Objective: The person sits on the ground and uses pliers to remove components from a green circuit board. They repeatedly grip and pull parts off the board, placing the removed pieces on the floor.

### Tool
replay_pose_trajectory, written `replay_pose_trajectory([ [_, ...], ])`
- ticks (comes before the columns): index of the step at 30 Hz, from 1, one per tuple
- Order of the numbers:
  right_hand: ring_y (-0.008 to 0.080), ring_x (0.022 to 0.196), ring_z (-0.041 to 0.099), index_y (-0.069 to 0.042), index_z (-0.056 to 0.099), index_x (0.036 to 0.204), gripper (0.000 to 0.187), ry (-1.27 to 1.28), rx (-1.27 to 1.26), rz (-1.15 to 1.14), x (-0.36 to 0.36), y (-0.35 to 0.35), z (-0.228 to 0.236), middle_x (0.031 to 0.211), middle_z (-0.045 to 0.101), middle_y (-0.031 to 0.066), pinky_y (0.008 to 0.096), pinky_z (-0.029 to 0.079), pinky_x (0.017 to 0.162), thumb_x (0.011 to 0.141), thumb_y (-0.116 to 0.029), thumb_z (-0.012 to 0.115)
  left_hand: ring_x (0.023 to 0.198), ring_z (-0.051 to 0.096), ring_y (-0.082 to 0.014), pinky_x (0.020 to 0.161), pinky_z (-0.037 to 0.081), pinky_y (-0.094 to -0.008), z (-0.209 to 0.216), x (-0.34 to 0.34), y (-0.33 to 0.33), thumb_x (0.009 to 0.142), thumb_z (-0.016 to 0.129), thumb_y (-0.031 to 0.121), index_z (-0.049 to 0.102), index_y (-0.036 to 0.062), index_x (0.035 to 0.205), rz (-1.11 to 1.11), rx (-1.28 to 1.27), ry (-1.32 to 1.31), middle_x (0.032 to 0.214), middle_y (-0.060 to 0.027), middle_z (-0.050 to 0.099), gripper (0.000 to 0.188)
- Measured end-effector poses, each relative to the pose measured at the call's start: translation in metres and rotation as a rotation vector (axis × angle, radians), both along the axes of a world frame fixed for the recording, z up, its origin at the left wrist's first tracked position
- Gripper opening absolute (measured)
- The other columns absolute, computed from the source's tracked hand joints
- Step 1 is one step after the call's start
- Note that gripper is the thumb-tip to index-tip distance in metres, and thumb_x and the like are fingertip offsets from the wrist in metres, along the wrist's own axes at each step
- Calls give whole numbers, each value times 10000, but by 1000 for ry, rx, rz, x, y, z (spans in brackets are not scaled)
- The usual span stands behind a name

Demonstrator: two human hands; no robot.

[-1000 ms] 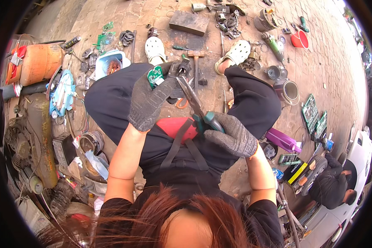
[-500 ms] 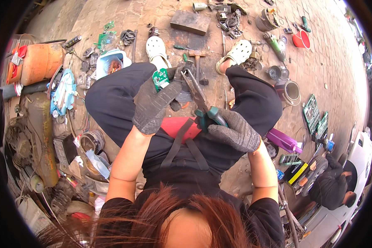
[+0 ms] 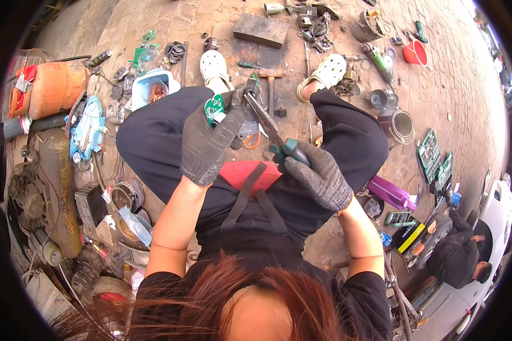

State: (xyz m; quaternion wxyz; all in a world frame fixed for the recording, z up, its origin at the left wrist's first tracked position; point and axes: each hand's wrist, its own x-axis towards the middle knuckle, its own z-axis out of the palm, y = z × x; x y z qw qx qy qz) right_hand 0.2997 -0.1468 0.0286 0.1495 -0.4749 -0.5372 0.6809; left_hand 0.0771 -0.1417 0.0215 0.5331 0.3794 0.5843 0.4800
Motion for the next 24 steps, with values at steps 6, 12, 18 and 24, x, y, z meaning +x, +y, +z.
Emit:
replay_pose_trajectory([
  [6, 78, 842, 557, 20, 557, 1150, 342, 143, -123, -131, -12, -14, -13, 912, 627, 42, 247, 474, 757, 911, -226, 566, 703, 587, -105, 647, 475, -268, 0, 10, -3, 820, 630, 137, 617, -41, 1054, 115, 76, 201, 792, -82, 643, 294],
  [12, 66, 722, 521, -1, 582, 1083, 347, 125, -180, -47, -7, -16, -24, 825, 615, 15, 221, 458, 647, 910, -302, 559, 734, 593, -98, 675, 484, -259, -10, 13, -10, 809, 647, 133, 615, -41, 1069, 168, 40, 7, 838, -74, 658, 314],
  [18, 60, 672, 502, -14, 592, 1023, 332, 174, -225, -116, -18, -16, -19, 808, 613, 14, 220, 431, 600, 912, -324, 552, 726, 594, -94, 666, 484, -252, -18, 10, -15, 807, 660, 118, 615, -41, 1072, 187, 36, -74, 849, -69, 657, 312],
  [24, 68, 685, 529, -4, 581, 1039, 342, 187, -264, -78, -13, -19, -28, 790, 606, 16, 223, 441, 637, 933, -327, 533, 704, 590, -93, 637, 479, -248, -11, 8, -14, 813, 656, 111, 620, -38, 1075, 166, 40, 58, 830, -57, 650, 304],
])
